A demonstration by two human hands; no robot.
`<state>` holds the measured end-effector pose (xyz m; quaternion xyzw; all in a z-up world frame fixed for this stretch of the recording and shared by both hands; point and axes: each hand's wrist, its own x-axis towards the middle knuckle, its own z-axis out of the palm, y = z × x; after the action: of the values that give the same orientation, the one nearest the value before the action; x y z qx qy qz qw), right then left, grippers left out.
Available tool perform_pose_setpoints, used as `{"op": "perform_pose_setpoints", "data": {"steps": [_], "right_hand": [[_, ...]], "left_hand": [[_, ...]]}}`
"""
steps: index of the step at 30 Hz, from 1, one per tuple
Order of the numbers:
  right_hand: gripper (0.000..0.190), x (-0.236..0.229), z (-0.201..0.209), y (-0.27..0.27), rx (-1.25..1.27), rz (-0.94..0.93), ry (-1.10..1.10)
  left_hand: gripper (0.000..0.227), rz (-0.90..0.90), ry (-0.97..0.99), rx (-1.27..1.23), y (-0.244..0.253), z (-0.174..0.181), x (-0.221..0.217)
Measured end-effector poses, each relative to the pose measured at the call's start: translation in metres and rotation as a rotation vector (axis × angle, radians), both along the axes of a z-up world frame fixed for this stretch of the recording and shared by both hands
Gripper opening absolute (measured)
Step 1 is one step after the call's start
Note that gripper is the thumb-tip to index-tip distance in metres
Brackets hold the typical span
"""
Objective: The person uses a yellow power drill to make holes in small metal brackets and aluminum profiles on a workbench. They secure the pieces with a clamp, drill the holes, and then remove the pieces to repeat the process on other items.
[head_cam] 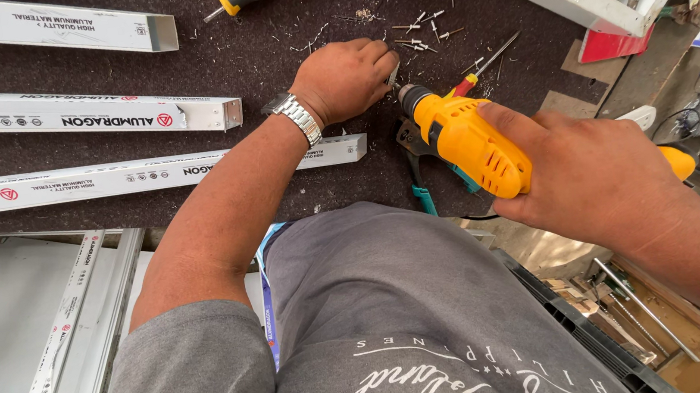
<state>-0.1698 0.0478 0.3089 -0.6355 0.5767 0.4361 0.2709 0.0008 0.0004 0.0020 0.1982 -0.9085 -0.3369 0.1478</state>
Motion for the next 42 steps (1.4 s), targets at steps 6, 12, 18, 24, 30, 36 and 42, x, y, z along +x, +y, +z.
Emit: {"op": "perform_pose_setpoints", "data": {"steps": [6,12,18,24,30,36,42], "right_hand": [[0.107,0.002,0.001,0.001,0.01,0.088,0.007],[0.104,0.005,0.003,-0.003,0.015,0.123,0.012],[0.104,0.007,0.003,-0.006,0.054,0.144,0.03],[0.102,0.0,0.0,-0.003,0.054,0.171,0.017],[0.095,-0.009,0.0,-0.002,-0.008,0.198,-0.027],[0.095,-0.008,0.001,-0.006,0.034,0.218,0.0],[0.096,-0.01,0.0,-0.006,0.052,0.228,-0.001]], "left_hand": [[0.029,0.001,0.004,-0.011,-0.002,0.002,0.001],[0.029,-0.011,-0.026,-0.01,-0.002,0.002,-0.001],[0.029,-0.015,-0.032,-0.012,-0.002,0.001,-0.001],[0.029,-0.02,-0.046,0.002,-0.003,0.002,-0.002],[0.03,-0.025,-0.029,-0.004,-0.005,0.003,-0.001],[0.029,-0.029,-0.031,0.002,-0.005,0.004,-0.001],[0.029,-0.037,-0.051,-0.004,-0.006,0.005,-0.002]]}}
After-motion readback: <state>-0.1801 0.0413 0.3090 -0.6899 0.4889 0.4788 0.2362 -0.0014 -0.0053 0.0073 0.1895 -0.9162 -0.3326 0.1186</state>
